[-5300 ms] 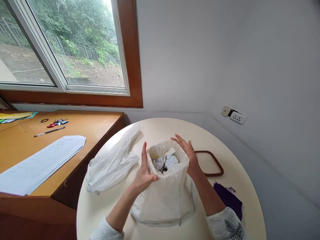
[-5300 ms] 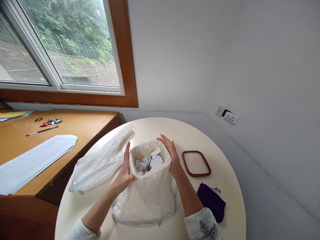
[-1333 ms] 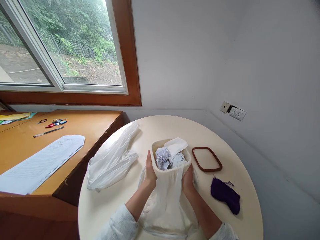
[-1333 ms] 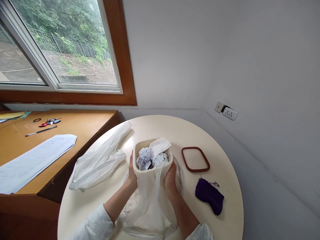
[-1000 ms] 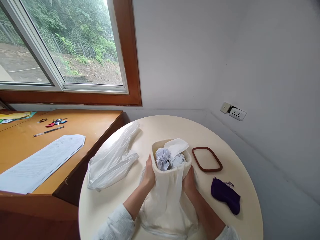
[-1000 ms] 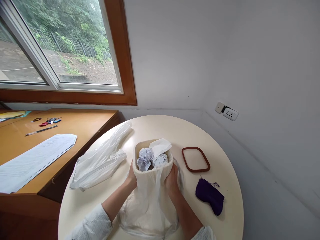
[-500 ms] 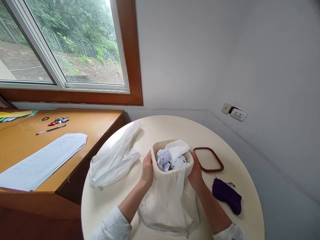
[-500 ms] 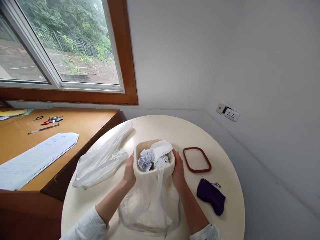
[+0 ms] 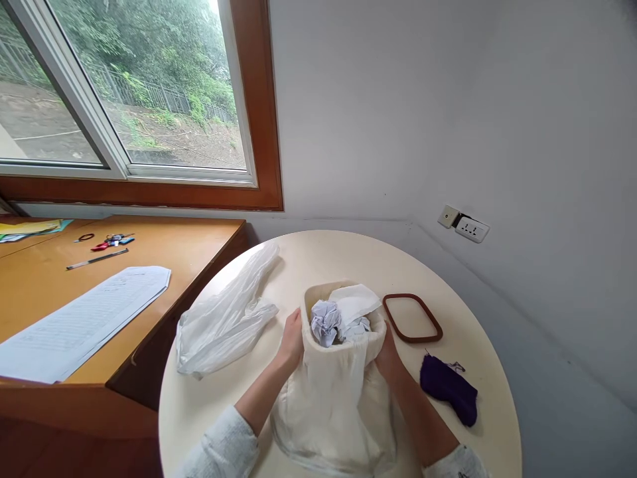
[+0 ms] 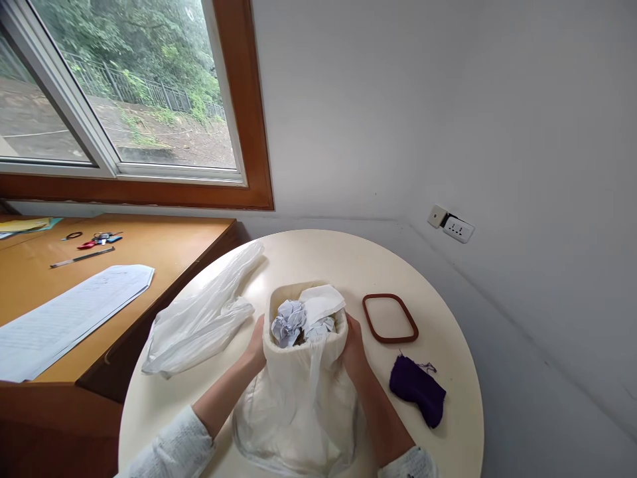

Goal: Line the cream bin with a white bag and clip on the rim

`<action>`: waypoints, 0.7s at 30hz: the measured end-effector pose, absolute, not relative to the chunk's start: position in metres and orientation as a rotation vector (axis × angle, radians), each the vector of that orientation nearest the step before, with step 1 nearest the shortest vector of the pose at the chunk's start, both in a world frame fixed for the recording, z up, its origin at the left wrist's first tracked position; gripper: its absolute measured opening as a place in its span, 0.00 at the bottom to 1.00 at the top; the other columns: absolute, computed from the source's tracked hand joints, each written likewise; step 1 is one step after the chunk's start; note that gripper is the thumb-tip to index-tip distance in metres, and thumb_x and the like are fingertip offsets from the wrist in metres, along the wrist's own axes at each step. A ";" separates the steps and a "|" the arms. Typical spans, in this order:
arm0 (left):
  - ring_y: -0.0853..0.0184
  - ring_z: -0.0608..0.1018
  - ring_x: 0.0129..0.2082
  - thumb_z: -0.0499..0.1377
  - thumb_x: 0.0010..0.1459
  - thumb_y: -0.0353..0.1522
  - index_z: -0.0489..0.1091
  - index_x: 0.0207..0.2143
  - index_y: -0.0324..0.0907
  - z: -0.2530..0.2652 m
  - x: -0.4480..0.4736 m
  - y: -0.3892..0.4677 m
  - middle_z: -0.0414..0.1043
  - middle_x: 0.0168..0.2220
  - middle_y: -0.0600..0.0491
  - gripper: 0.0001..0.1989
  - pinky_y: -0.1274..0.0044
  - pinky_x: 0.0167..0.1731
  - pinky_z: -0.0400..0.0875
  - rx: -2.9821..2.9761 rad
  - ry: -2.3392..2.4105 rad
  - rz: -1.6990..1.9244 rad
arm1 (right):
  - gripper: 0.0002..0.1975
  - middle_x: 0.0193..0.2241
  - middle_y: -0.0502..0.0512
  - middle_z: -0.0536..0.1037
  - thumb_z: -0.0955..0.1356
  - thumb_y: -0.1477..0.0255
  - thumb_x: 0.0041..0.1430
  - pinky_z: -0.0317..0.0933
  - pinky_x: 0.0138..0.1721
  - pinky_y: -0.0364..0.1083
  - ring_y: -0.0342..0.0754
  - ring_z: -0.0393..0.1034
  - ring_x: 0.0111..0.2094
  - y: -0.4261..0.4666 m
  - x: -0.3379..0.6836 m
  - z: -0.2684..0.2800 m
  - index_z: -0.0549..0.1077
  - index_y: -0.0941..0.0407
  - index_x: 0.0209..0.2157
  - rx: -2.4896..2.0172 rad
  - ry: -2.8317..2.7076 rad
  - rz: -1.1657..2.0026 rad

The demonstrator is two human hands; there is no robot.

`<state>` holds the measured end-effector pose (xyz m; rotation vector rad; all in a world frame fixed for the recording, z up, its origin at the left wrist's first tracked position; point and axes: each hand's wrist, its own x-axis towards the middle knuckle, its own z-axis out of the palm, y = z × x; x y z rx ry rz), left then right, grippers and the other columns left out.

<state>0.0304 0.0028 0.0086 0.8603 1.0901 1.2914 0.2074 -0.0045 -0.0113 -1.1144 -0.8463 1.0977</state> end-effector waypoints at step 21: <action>0.53 0.40 0.65 0.59 0.50 0.46 0.38 0.63 0.53 0.072 -0.007 -0.035 0.34 0.66 0.52 0.44 0.58 0.61 0.41 1.930 1.012 1.052 | 0.15 0.39 0.57 0.77 0.62 0.60 0.58 0.60 0.41 0.49 0.57 0.68 0.46 -0.030 0.190 0.128 0.75 0.53 0.37 -1.292 -2.170 0.587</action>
